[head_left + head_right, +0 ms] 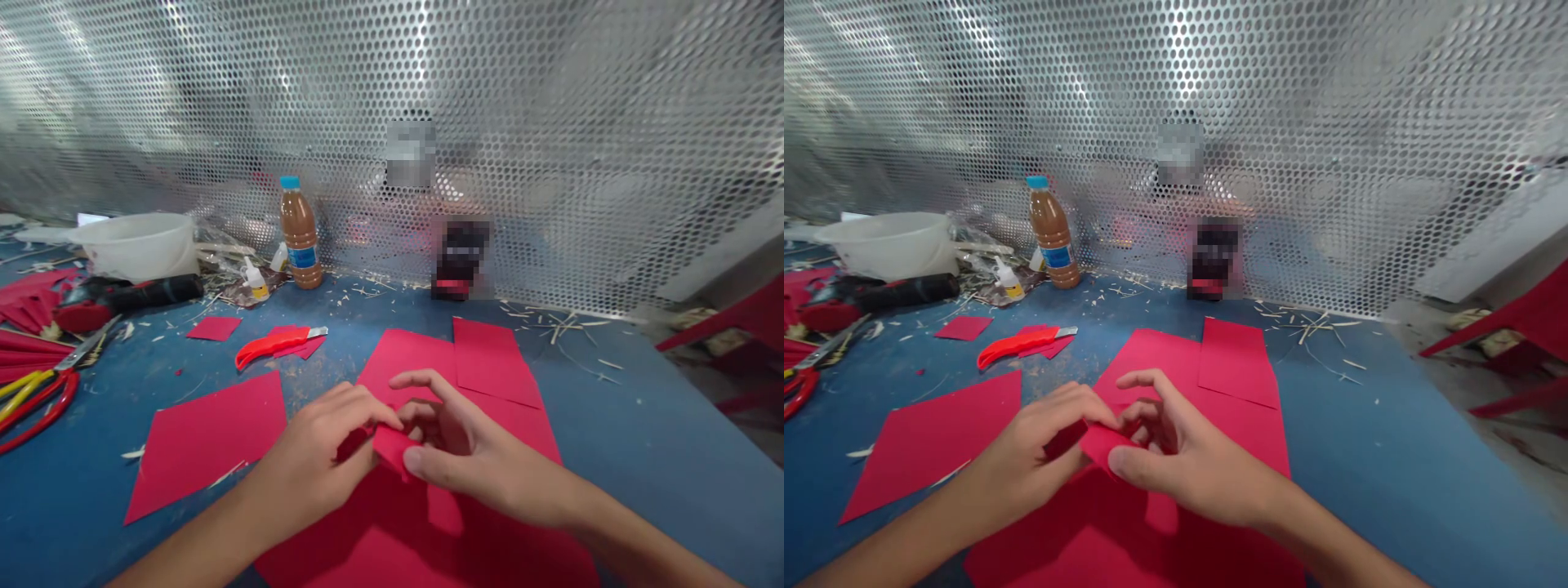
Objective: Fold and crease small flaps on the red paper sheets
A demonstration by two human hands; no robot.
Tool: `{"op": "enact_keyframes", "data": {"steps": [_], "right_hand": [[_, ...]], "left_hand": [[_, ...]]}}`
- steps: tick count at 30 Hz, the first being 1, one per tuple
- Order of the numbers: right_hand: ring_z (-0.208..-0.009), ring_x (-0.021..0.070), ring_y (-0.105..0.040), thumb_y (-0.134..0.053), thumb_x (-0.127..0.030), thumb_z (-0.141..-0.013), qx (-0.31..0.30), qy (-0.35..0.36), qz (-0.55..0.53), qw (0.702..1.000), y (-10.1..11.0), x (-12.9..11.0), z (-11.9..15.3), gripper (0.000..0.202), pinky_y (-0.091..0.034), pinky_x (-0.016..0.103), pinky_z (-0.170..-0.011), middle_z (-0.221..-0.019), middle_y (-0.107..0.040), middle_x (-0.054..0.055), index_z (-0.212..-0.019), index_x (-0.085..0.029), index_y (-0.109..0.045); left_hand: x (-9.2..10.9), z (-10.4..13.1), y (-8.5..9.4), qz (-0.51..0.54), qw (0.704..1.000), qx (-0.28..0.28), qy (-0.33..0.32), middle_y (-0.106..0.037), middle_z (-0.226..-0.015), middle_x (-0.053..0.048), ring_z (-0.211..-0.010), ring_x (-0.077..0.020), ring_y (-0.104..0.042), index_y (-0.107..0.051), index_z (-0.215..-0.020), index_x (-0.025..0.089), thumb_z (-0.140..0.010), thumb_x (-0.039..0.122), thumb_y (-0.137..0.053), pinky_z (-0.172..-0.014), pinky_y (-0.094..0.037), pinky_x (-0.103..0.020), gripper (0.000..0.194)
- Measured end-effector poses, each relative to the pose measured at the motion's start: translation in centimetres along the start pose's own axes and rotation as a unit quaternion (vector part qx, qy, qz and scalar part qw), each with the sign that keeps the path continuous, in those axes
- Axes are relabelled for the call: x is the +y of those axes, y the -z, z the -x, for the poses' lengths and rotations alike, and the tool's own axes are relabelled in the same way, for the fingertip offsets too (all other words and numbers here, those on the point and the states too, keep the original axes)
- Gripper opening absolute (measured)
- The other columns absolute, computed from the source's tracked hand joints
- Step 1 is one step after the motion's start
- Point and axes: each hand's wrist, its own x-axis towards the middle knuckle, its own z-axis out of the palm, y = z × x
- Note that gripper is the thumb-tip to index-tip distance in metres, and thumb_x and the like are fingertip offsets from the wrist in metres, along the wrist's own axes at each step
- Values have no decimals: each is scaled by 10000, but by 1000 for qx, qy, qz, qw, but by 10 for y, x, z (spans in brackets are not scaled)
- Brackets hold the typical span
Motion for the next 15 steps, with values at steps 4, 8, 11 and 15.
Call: {"op": "enact_keyframes", "data": {"steps": [4,8,11,15], "right_hand": [[-843,137,-573,-773,-116,-837,-16,25,48,998,2,-2,5,813,-512,313,-776,-1131,-577,23,-1480,-345,-332],[-965,159,-636,-714,-106,-877,-18,42,61,997,1,5,2,711,-550,347,-870,-1271,-593,68,-1470,-330,-392],[-982,164,-663,-776,-210,-893,0,66,14,998,0,13,-5,458,-552,313,-854,-1208,-651,53,-1292,-272,-561],[-817,148,-651,-798,-367,-917,34,72,9,997,0,19,-9,336,-524,286,-739,-993,-694,21,-1177,-238,-629]], "left_hand": [[6,-4,-3,181,971,61,142,-658,-819,11,-768,-168,-644,-619,-967,222,-1035,361,-553,-686,-512,-276,169],[10,-5,-12,373,909,59,179,-643,-753,33,-663,-147,-651,-548,-1032,230,-982,457,-641,-602,-512,-240,251],[7,-3,-18,409,893,43,185,-657,-730,35,-597,-111,-606,-540,-989,220,-966,443,-681,-570,-473,-210,265],[5,-2,-16,352,914,12,200,-639,-713,37,-603,-109,-568,-547,-905,206,-968,389,-675,-580,-437,-219,232]]}}
